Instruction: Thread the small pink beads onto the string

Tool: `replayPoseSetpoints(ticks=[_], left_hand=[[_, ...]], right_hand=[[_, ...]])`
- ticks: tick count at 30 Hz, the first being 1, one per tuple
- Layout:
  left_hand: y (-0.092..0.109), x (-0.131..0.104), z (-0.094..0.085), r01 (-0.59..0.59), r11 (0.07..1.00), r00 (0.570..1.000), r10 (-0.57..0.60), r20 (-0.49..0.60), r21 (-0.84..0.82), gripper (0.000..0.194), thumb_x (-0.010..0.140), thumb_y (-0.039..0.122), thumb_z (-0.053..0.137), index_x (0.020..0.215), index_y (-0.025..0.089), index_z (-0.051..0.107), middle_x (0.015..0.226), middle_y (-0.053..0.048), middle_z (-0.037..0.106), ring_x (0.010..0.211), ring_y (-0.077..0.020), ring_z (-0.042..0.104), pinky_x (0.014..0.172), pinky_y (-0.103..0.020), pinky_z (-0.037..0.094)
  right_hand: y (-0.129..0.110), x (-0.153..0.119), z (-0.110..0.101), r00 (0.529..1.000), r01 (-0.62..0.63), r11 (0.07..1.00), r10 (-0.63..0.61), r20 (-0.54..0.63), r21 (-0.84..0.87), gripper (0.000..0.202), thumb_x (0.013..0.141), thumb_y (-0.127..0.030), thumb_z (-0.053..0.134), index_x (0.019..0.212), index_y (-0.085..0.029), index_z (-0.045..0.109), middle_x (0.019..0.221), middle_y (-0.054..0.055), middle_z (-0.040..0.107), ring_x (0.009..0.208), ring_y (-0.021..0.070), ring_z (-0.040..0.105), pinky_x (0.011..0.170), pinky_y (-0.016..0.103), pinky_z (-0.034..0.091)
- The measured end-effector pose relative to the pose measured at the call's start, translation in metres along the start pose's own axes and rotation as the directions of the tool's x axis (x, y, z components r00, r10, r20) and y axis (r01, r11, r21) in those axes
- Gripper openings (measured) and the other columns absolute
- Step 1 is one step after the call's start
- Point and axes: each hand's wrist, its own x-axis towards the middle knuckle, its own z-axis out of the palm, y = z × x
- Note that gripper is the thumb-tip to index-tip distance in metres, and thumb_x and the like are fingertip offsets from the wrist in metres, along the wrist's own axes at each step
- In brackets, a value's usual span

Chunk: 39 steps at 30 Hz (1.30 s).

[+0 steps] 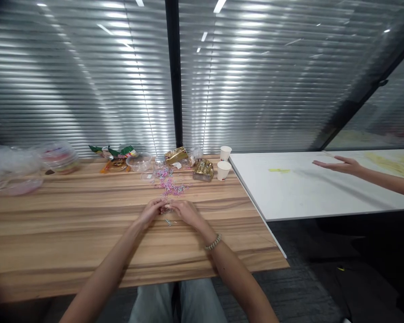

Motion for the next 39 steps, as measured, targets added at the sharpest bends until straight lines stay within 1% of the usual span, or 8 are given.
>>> replayPoseSetpoints(ticks=[4,8,15,19,24,29,33,39], left_hand=[[-0.005,0.003,-0.001,-0.157,0.965,0.983,0.173,-0.061,0.21,0.027,0.066,0.041,0.067,0.061,0.015,0.062,0.055,0.001,0.055,0.053,-0.0115,0.045,0.051,-0.022,0.032],[-0.003,-0.001,0.004,-0.272,0.913,0.953,0.299,-0.045,0.305,0.025,0.071,0.04,0.064,0.074,0.016,0.067,0.065,-0.003,0.062,0.061,-0.0146,0.051,0.057,-0.023,0.038],[0.001,-0.006,0.012,-0.371,0.855,0.915,0.403,-0.012,0.363,0.023,0.073,0.034,0.064,0.091,0.02,0.07,0.09,-0.007,0.068,0.076,-0.0184,0.058,0.068,-0.028,0.043],[-0.001,-0.006,0.01,-0.342,0.87,0.901,0.411,-0.139,0.354,0.017,0.067,0.03,0.07,0.08,0.02,0.072,0.081,-0.007,0.07,0.07,-0.0191,0.06,0.065,-0.029,0.044],[0.001,-0.007,0.007,-0.31,0.899,0.882,0.393,-0.259,0.308,0.014,0.064,0.029,0.072,0.072,0.017,0.07,0.068,-0.004,0.068,0.061,-0.0163,0.059,0.061,-0.027,0.046],[0.003,-0.002,0.006,-0.283,0.941,0.933,0.315,-0.174,0.186,0.041,0.065,0.032,0.071,0.103,0.018,0.065,0.092,-0.007,0.068,0.08,-0.0189,0.062,0.071,-0.029,0.049],[0.0,0.0,0.003,-0.22,0.966,0.973,0.228,-0.047,0.137,0.03,0.066,0.036,0.071,0.088,0.016,0.07,0.093,-0.008,0.069,0.085,-0.0206,0.061,0.077,-0.031,0.047],[0.004,0.0,0.0,-0.171,0.984,0.981,0.164,-0.099,-0.059,0.03,0.062,0.037,0.074,0.081,0.015,0.068,0.082,-0.007,0.069,0.076,-0.0188,0.062,0.074,-0.031,0.048]], right_hand=[[-0.002,-0.001,0.001,0.999,-0.039,0.986,0.037,-0.018,-0.163,0.024,0.088,-0.025,0.045,0.091,-0.024,0.069,0.083,0.006,0.07,0.072,0.0178,0.06,0.07,0.025,0.04],[-0.009,-0.001,0.0,0.993,-0.106,0.97,0.092,-0.073,-0.221,0.028,0.089,-0.027,0.042,0.101,-0.024,0.066,0.085,0.007,0.07,0.069,0.0185,0.06,0.065,0.026,0.038],[-0.01,0.007,0.003,0.96,-0.158,0.971,0.194,-0.204,0.181,0.032,0.09,-0.034,0.037,0.089,-0.02,0.066,0.082,0.005,0.067,0.071,0.0172,0.057,0.064,0.025,0.039],[-0.011,0.01,0.008,0.955,-0.126,0.914,0.217,-0.203,0.385,0.039,0.088,-0.044,0.038,0.066,-0.018,0.057,0.058,0.0,0.053,0.056,0.0132,0.045,0.054,0.023,0.034],[-0.018,0.011,0.007,0.965,-0.124,0.809,0.233,-0.12,0.574,0.042,0.084,-0.054,0.041,0.06,-0.019,0.046,0.053,-0.003,0.041,0.049,0.0101,0.037,0.049,0.022,0.029],[-0.022,0.011,0.003,0.975,-0.132,0.724,0.216,-0.041,0.677,0.044,0.081,-0.057,0.045,0.062,-0.019,0.047,0.053,-0.004,0.041,0.049,0.0094,0.036,0.049,0.023,0.028],[-0.019,0.011,0.005,0.981,-0.151,0.686,0.191,0.024,0.712,0.047,0.081,-0.058,0.045,0.057,-0.017,0.046,0.051,-0.003,0.043,0.048,0.0089,0.039,0.05,0.023,0.03],[-0.012,0.013,0.01,0.98,-0.129,0.697,0.197,-0.015,0.705,0.043,0.08,-0.057,0.048,0.073,-0.016,0.058,0.062,-0.001,0.053,0.055,0.0103,0.045,0.054,0.023,0.036]])
